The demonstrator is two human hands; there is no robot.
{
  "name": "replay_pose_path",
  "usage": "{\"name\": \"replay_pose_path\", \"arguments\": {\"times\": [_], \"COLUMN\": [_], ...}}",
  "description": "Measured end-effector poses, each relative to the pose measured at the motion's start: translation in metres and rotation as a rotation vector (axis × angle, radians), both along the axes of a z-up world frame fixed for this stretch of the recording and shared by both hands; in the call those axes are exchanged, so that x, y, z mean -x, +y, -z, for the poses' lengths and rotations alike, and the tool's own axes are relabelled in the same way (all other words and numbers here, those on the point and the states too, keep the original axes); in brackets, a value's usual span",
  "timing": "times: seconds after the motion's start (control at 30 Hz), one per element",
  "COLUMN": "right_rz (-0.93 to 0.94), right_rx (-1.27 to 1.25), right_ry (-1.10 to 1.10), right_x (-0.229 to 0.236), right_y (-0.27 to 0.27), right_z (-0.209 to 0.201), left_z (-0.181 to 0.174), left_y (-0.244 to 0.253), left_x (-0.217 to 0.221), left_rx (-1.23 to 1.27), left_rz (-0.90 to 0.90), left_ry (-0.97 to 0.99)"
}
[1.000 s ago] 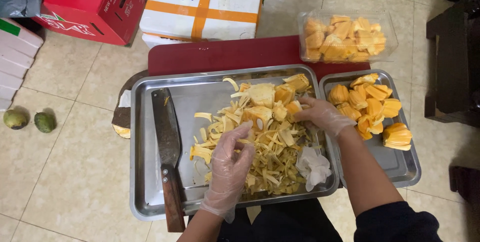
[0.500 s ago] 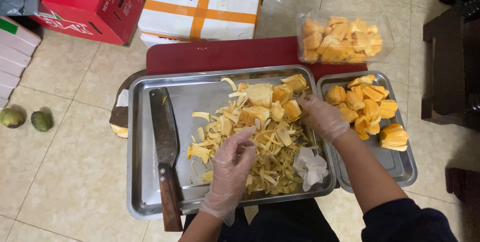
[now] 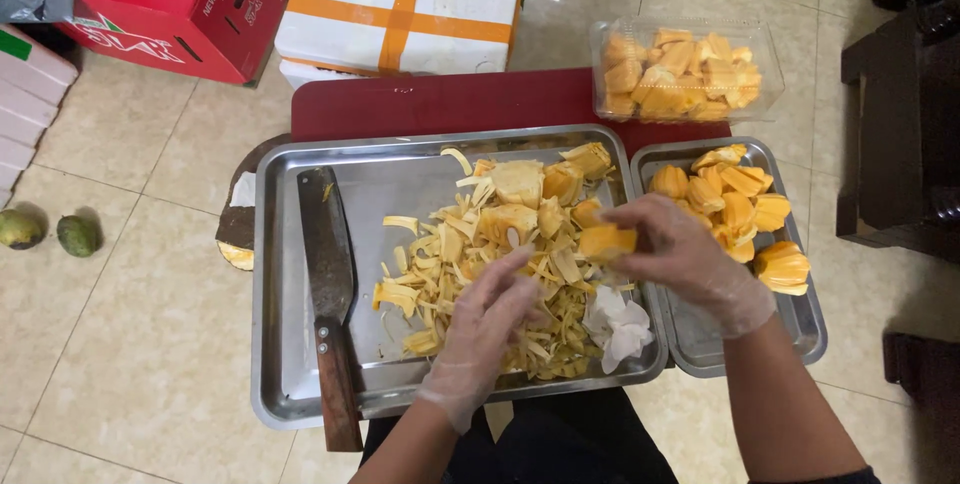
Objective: Separating jackfruit segments from the core and placing them on a tray
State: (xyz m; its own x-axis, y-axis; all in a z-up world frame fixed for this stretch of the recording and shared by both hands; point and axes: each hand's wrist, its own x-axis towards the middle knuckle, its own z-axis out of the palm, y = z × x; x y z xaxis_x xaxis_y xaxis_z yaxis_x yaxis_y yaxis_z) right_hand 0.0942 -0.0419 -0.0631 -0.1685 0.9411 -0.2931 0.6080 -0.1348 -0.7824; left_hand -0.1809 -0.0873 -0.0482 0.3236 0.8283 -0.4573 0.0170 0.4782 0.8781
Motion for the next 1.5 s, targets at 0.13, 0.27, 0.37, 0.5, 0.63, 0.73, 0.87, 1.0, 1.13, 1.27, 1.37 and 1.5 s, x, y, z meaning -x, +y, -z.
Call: {"name": "replay_pose_path", "arguments": {"times": [0.13,0.27,0.37,0.5,0.63,0.73,0.87,1.0,1.13,1.27,1.37,1.5], "right_rz": [-0.353,-0.426,-0.306,0.218,0.228,0.165,0.105,0.040,0.055,-0.012,-0.030,-0.029], "right_rx": [-0.342,-0.509,-0.487,-0.311,-0.279,-0.365,-0.404,-0.432,-0.390,-0.500,-0.528,-0.574], "right_ry": [-0.026,0.048,0.187,0.369,0.405,0.339,0.234,0.165,0.191,0.111,0.116,0.115], "right_x": [0.033,0.076,0.075,0.070,0.092,0.100,0.106,0.109,0.108,0.101,0.098,0.098], "right_y": [-0.009,-0.020,-0.029,-0.050,-0.065,-0.064,-0.068,-0.068,-0.068,-0.067,-0.066,-0.067], "right_z": [-0.010,-0.030,-0.021,0.006,0.013,0.016,0.015,0.008,0.010,0.019,0.019,0.015], "left_z": [0.002,0.030,0.028,0.024,0.008,0.010,0.026,0.021,0.020,0.030,0.025,0.024], "left_y": [0.004,0.001,-0.003,-0.011,-0.016,-0.018,-0.023,-0.025,-0.026,-0.027,-0.026,-0.026], "left_x": [-0.004,-0.004,0.004,0.012,0.014,0.010,0.012,0.013,0.012,0.010,0.008,0.005], "left_rx": [0.098,0.119,0.155,0.155,0.253,0.248,0.214,0.198,0.183,0.166,0.161,0.189], "left_rz": [-0.080,-0.188,-0.334,-0.311,-0.292,-0.370,-0.428,-0.432,-0.425,-0.412,-0.403,-0.414], "left_ry": [-0.026,-0.222,-0.456,-0.634,-0.615,-0.687,-0.699,-0.655,-0.593,-0.601,-0.603,-0.586]}}
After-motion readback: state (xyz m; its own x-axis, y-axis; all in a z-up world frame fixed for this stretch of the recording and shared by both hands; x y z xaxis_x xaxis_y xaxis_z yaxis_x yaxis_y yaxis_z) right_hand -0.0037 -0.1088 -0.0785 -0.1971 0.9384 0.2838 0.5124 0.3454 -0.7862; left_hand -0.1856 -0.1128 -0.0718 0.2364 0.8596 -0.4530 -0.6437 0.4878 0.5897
